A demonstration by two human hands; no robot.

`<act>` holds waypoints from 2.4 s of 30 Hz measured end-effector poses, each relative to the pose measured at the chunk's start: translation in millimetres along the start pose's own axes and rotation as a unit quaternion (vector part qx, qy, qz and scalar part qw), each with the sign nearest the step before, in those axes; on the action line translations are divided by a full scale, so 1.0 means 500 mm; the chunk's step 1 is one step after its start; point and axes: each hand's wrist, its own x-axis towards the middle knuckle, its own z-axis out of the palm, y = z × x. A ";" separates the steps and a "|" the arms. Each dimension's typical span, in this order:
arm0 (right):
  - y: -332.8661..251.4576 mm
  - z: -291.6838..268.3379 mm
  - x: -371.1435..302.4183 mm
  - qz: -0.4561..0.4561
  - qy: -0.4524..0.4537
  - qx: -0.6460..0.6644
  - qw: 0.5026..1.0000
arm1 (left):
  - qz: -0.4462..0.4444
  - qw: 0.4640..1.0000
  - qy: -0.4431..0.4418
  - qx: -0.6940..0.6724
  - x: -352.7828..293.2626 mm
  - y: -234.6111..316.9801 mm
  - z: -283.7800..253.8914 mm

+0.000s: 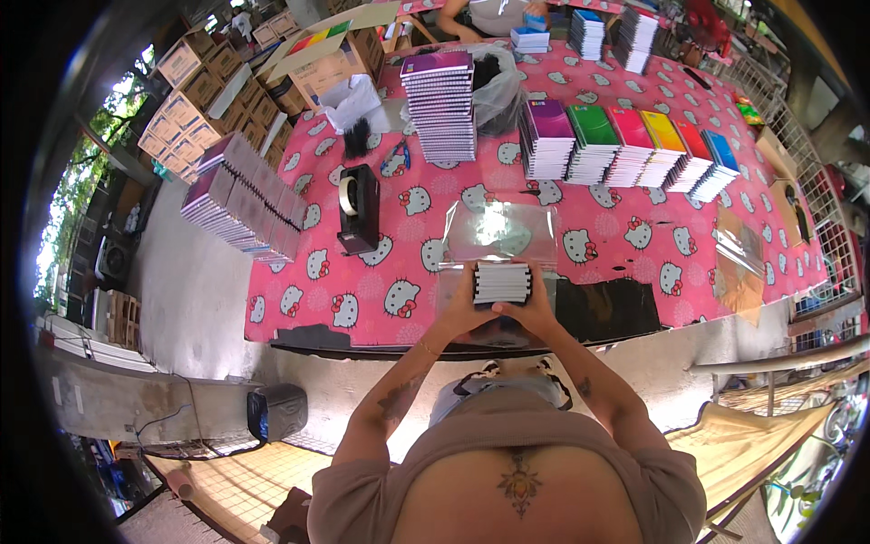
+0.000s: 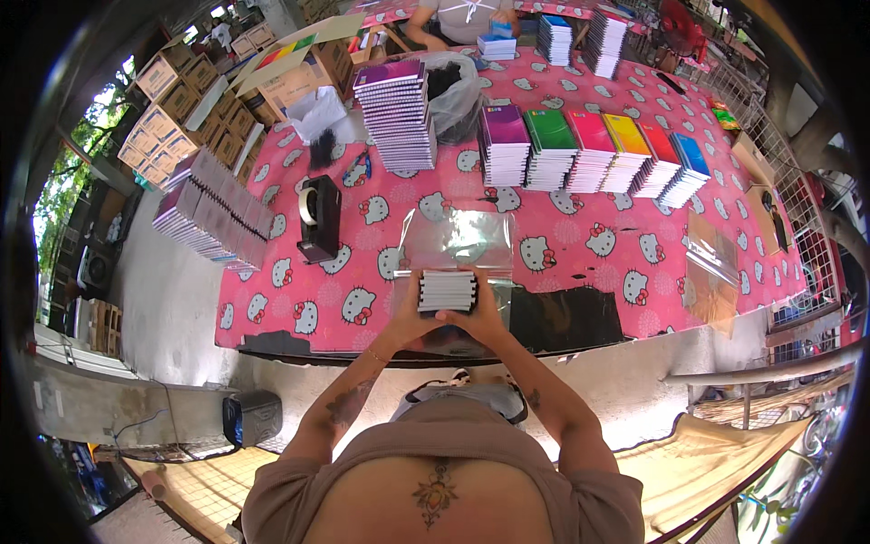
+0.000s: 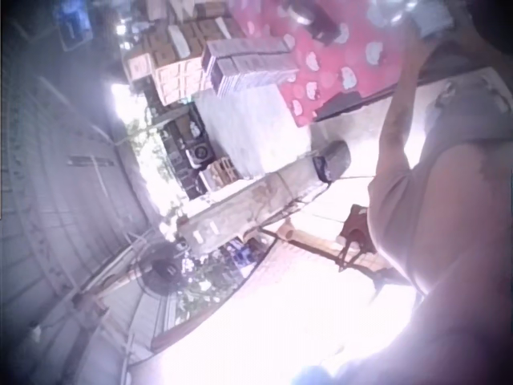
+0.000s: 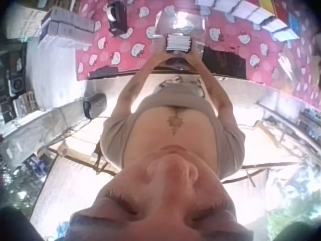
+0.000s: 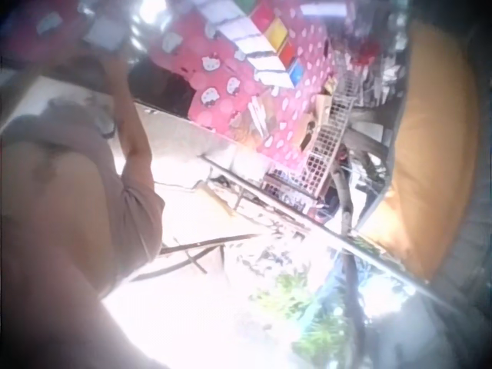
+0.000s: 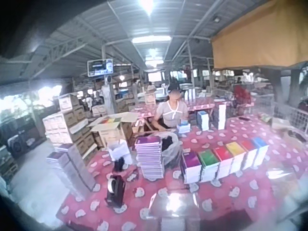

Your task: The person sorts notebooks on a table, places them into plastic sleeves, and uses a tape dispenser to seal the sleeves.

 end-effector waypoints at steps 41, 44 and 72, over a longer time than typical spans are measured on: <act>0.039 -0.238 0.049 -0.004 -0.202 -0.556 0.806 | -0.313 0.883 0.274 0.217 0.139 -0.011 -0.007; 0.100 -0.267 0.057 0.004 -0.129 -0.357 0.925 | -0.296 0.875 0.256 0.285 0.157 0.006 0.009; 0.100 -0.083 0.045 0.285 0.071 -0.063 0.954 | -0.231 0.924 0.218 0.213 0.103 -0.071 -0.006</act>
